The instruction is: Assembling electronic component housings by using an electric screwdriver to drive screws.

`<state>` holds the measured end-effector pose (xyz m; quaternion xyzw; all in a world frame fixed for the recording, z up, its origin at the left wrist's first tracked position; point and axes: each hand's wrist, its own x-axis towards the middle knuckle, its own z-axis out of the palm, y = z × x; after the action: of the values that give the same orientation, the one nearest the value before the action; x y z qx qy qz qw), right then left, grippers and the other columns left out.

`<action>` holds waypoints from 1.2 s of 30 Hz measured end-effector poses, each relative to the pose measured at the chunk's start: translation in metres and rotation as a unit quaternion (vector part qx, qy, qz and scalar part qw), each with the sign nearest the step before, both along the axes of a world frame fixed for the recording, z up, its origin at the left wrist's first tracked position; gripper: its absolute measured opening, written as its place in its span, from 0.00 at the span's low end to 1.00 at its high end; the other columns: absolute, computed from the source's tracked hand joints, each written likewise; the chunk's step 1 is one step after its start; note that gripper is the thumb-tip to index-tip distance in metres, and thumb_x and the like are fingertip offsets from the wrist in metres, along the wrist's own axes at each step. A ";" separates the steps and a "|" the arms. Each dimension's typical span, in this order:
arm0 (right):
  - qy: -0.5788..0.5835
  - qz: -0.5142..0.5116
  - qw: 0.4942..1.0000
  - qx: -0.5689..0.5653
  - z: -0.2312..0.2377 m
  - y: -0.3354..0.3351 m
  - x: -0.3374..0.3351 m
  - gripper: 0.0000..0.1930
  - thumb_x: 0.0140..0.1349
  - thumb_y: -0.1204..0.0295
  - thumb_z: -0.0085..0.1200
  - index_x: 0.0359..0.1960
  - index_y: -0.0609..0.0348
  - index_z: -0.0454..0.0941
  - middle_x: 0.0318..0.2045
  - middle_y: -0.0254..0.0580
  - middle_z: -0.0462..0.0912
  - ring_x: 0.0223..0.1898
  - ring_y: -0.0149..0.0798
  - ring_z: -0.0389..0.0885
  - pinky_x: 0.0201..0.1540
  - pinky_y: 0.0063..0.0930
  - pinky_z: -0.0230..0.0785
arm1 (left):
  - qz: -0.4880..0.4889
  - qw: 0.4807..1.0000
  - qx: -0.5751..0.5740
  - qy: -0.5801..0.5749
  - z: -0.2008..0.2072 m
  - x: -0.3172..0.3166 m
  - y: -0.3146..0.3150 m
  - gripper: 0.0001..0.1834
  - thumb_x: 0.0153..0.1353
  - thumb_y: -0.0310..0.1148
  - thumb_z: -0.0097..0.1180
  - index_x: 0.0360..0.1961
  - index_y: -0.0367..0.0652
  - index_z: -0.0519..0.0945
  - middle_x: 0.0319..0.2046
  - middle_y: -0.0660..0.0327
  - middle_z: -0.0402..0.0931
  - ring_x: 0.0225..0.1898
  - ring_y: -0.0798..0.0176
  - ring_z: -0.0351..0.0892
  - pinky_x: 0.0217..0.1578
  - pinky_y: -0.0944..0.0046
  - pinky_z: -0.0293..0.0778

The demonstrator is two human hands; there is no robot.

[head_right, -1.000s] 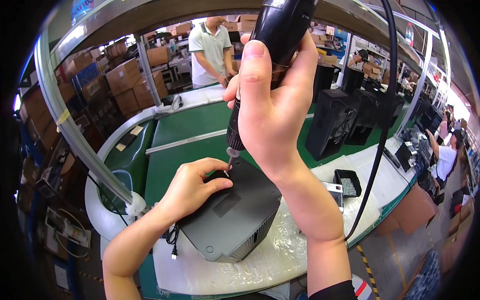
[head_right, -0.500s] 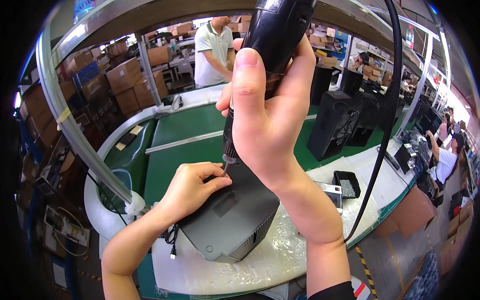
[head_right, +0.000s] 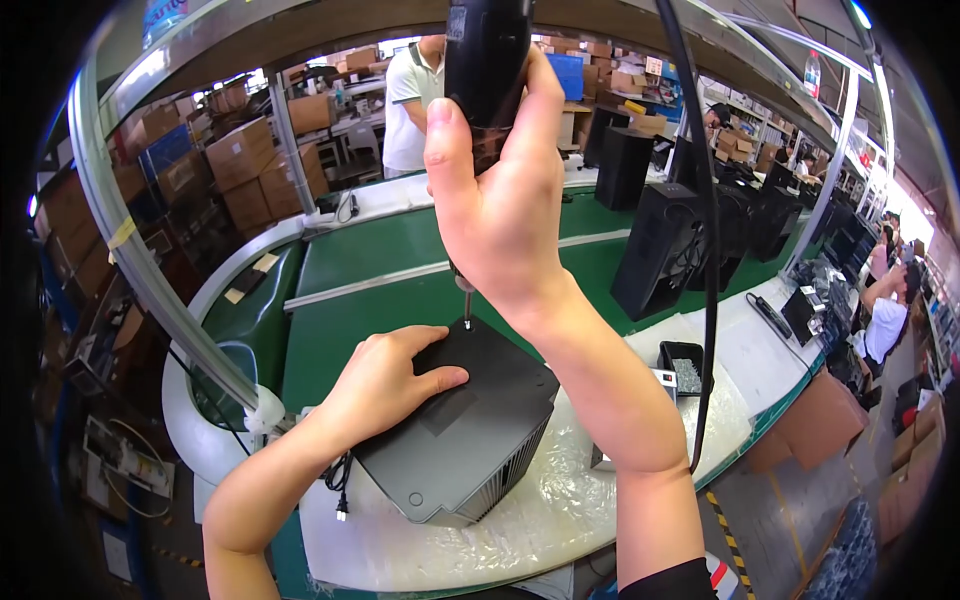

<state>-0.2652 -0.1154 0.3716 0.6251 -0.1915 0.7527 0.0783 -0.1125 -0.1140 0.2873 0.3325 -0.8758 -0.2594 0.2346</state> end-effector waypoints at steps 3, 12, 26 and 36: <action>-0.010 0.009 1.000 0.018 -0.004 -0.006 0.004 0.23 0.68 0.69 0.47 0.59 0.65 0.55 0.43 0.43 0.76 0.20 0.23 0.74 0.23 0.16 0.69 | -0.008 0.999 -0.037 0.035 -0.007 0.002 -0.003 0.26 0.50 0.41 0.66 0.45 0.31 0.79 0.35 0.44 0.80 0.37 0.45 0.81 0.40 0.56 0.76; 0.018 -0.041 0.998 0.034 -0.006 -0.014 -0.004 0.23 0.68 0.68 0.47 0.59 0.66 0.55 0.42 0.42 0.76 0.21 0.22 0.73 0.24 0.16 0.69 | -0.012 1.000 0.010 0.013 -0.002 0.002 -0.004 0.28 0.50 0.40 0.67 0.49 0.31 0.77 0.42 0.44 0.79 0.43 0.47 0.81 0.46 0.58 0.74; 0.031 -0.052 0.996 0.064 -0.020 -0.029 -0.004 0.26 0.67 0.67 0.50 0.62 0.61 0.55 0.30 0.32 0.73 0.19 0.20 0.71 0.20 0.14 0.66 | -0.019 1.000 -0.007 0.005 -0.001 0.002 -0.003 0.27 0.50 0.39 0.67 0.48 0.31 0.78 0.41 0.44 0.80 0.41 0.47 0.82 0.44 0.58 0.75; 0.031 -0.030 0.994 0.105 -0.021 -0.029 -0.002 0.28 0.68 0.63 0.50 0.63 0.63 0.53 0.29 0.32 0.73 0.18 0.21 0.72 0.19 0.15 0.66 | -0.020 1.000 -0.016 0.005 -0.001 0.004 -0.001 0.27 0.50 0.38 0.67 0.47 0.31 0.78 0.39 0.43 0.80 0.40 0.48 0.82 0.43 0.58 0.75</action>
<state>-0.2674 -0.1446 0.3509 0.6468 -0.2853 0.7061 0.0404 -0.1088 -0.1152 0.2864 0.3100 -0.8850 -0.2520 0.2390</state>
